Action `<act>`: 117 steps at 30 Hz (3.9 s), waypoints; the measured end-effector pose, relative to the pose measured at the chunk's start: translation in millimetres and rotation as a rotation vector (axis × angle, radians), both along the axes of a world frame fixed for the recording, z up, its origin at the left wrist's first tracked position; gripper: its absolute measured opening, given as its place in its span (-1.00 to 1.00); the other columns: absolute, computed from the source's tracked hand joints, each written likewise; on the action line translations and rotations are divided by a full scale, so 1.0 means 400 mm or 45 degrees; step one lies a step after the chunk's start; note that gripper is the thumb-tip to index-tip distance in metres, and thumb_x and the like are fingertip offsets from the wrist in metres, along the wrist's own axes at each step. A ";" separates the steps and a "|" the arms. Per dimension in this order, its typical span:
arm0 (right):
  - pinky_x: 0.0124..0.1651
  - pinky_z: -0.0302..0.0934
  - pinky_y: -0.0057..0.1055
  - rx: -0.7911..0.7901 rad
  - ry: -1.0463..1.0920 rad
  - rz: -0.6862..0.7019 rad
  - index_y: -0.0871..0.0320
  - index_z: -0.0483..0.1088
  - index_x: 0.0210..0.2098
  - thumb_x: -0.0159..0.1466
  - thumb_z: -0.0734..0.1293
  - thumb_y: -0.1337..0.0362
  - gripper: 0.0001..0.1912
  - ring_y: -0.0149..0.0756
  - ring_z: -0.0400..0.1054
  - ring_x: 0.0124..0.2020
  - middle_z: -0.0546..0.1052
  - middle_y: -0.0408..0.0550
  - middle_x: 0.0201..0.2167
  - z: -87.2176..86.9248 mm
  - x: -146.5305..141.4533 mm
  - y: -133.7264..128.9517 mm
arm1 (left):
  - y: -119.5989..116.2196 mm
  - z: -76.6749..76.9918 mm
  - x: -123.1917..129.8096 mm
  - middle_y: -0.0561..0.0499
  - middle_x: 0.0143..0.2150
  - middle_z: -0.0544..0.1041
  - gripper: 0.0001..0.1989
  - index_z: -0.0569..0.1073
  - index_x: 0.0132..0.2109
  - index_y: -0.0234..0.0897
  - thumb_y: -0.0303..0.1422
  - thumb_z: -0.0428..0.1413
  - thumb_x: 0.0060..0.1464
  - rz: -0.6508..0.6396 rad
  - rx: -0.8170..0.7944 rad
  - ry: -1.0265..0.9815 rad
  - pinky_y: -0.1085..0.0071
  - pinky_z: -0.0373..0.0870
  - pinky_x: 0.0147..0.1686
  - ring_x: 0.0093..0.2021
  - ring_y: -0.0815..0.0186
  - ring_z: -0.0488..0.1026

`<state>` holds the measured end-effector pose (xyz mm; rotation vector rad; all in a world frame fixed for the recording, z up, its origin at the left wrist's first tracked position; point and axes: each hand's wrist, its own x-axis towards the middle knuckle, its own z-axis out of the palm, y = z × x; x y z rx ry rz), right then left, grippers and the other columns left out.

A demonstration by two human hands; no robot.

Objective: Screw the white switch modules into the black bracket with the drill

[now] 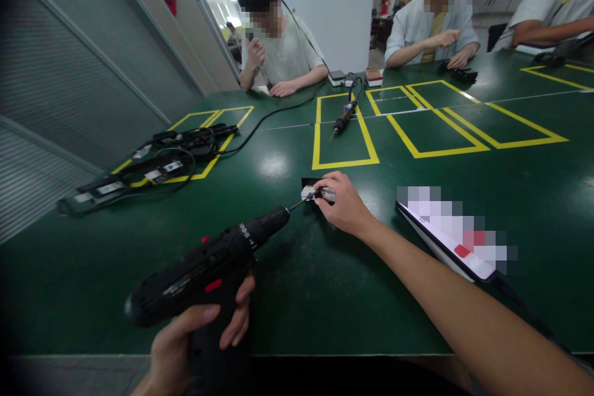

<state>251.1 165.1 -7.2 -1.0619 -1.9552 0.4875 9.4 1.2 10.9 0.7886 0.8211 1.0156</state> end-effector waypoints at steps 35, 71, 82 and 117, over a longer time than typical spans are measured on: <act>0.09 0.17 -0.15 0.001 -0.015 -0.007 0.11 0.40 -0.18 0.13 0.30 0.34 -0.77 -0.20 0.25 -0.04 0.35 0.00 -0.13 -0.001 0.000 -0.001 | 0.003 0.001 0.001 0.01 -0.67 0.30 -0.75 0.35 -0.27 -0.41 -0.31 -0.02 -0.06 0.025 -0.023 0.014 0.39 0.16 -0.54 -0.64 0.37 0.19; 0.08 0.19 -0.10 -0.008 -0.004 -0.007 0.08 0.40 -0.18 0.13 0.29 0.34 -0.76 -0.17 0.26 -0.05 0.35 -0.01 -0.12 -0.003 -0.001 0.001 | -0.002 0.000 0.000 0.02 -0.65 0.28 -0.78 0.35 -0.29 -0.40 -0.32 -0.04 -0.05 0.015 -0.030 0.017 0.39 0.16 -0.53 -0.64 0.38 0.18; 0.06 0.19 -0.10 -0.020 -0.010 -0.007 0.09 0.39 -0.18 0.13 0.29 0.33 -0.77 -0.17 0.26 -0.06 0.35 0.00 -0.13 0.009 0.001 -0.004 | 0.003 0.001 0.000 0.02 -0.66 0.28 -0.76 0.35 -0.28 -0.41 -0.30 -0.03 -0.05 -0.012 0.010 0.016 0.39 0.17 -0.54 -0.64 0.38 0.18; 0.06 0.18 -0.10 -0.034 -0.002 0.004 0.09 0.40 -0.17 0.13 0.29 0.34 -0.75 -0.16 0.25 -0.06 0.35 0.01 -0.13 0.014 0.001 -0.007 | 0.006 0.000 0.001 0.02 -0.67 0.28 -0.77 0.37 -0.29 -0.41 -0.32 -0.03 -0.07 0.008 -0.021 0.000 0.38 0.17 -0.54 -0.65 0.37 0.17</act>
